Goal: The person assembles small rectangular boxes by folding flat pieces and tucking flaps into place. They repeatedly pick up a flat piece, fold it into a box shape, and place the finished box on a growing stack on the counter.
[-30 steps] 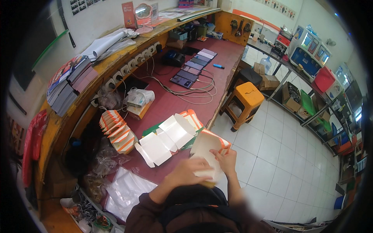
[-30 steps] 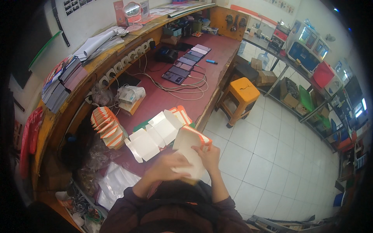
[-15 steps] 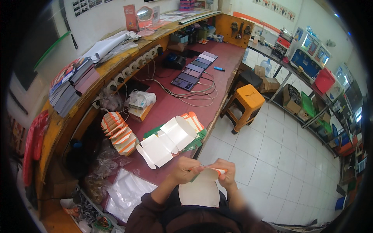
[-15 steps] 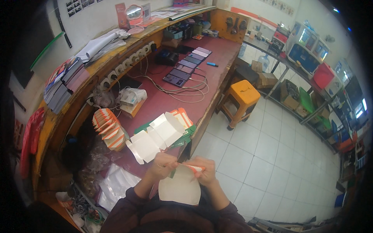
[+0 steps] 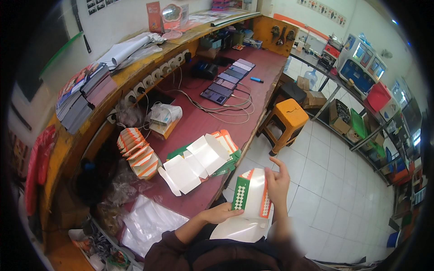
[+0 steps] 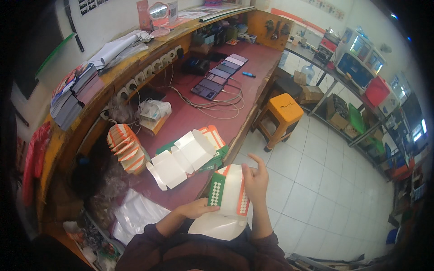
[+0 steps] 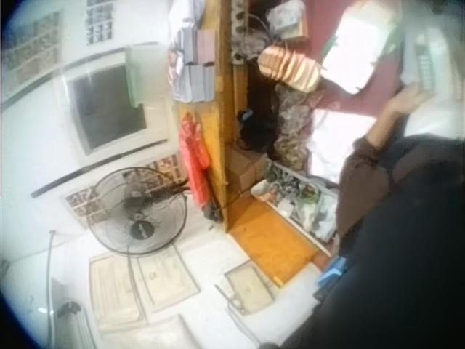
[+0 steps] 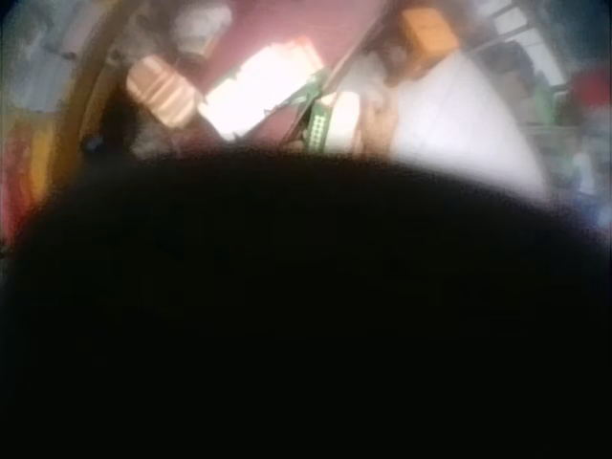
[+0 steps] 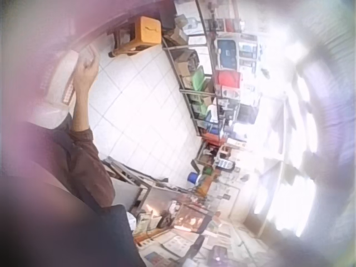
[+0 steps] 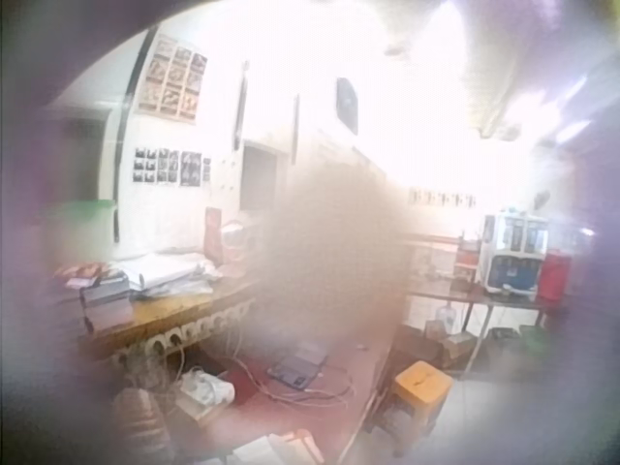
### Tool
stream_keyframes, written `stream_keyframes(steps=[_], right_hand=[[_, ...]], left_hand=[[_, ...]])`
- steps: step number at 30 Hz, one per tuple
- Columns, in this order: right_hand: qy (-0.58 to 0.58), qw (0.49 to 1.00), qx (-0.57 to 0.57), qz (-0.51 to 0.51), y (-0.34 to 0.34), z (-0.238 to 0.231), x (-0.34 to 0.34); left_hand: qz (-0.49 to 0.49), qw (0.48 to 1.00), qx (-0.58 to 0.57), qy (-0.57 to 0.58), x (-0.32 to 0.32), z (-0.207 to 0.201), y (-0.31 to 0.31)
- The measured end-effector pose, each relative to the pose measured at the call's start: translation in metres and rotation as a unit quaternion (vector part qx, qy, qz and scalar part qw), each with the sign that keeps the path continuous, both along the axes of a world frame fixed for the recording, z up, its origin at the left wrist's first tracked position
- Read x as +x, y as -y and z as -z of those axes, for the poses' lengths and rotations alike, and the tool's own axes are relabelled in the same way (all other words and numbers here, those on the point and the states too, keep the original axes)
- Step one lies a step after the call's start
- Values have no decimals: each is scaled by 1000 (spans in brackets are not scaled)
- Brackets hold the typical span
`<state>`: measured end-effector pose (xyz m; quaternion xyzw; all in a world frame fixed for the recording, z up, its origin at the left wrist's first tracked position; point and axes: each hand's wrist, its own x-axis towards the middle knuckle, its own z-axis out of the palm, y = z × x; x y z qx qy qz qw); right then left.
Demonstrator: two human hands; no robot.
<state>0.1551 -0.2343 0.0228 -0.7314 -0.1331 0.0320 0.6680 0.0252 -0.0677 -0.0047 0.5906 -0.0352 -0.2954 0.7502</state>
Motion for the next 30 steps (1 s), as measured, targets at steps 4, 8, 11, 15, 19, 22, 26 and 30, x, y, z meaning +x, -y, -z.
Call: stream_keyframes(steps=[4, 8, 11, 15, 19, 22, 26, 30], right_hand=[[-63, 968, -176, -169, -18, 42, 17], [-193, 943, -122, -243, -23, 65, 14], [-235, 905, -104, -339, -21, 64, 11], [-15, 833, -287, -473, -63, 74, 12], [-12, 869, -310, -385, -133, 96, 33], [39, 838, -308, -448, -194, 109, 43], [136, 777, -330, -518, -289, 129, 24], [182, 791, -212, -545, -357, 130, 3]], left_hand=[[-109, 984, -115, -82, -4, -2, -2], [-234, 958, -129, -104, -13, 16, -14], [-299, 952, 36, -59, -25, 32, -33], [-472, 867, 127, 98, -39, 53, -55], [-755, 497, 342, 257, -67, 88, -141], [-759, 363, 493, 222, -101, 101, -219], [-616, 492, 579, 207, -110, 97, -269], [-590, 599, 523, 137, -104, 82, -280]])
